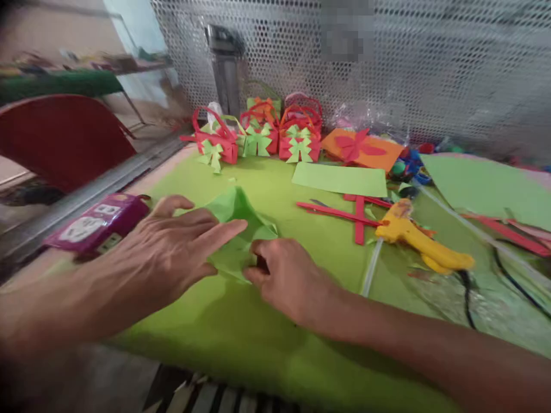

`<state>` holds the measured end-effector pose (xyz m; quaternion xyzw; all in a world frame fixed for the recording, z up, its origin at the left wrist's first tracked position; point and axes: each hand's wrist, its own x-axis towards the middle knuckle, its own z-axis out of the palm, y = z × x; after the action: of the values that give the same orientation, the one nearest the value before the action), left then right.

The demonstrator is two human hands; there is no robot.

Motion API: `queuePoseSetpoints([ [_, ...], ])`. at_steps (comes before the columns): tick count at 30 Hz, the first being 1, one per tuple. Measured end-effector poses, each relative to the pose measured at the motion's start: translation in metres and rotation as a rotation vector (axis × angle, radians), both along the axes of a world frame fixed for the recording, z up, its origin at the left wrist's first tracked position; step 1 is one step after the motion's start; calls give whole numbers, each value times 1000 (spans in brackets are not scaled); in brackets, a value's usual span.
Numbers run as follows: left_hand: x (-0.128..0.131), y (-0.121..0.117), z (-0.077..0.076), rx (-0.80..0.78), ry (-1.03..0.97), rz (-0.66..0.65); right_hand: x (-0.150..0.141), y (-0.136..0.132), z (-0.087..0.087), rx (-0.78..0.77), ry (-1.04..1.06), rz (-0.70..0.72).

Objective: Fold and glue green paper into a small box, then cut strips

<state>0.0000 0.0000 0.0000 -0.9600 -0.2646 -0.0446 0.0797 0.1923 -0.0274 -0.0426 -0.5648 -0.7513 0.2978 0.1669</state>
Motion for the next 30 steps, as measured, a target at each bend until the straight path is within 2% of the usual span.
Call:
queuePoseSetpoints([
  [6, 14, 25, 2, -172, 203, -37, -4, 1, 0, -18, 11, 3],
  [11, 31, 35, 5, -181, 272, -48, -7, 2, 1, -9, -75, -19],
  [15, 36, 37, 7, -201, 362, -34, -11, 3, 0, 68, -142, -7],
  [20, 37, 38, 11, -246, 384, -7, -14, 3, -1, 152, -270, 25],
  [23, 37, 41, 9, -263, 353, -40, -14, 2, -2, 183, -298, 32],
  [30, 39, 44, 6, -256, 348, -71, -13, 5, -1, 146, -335, 36],
])
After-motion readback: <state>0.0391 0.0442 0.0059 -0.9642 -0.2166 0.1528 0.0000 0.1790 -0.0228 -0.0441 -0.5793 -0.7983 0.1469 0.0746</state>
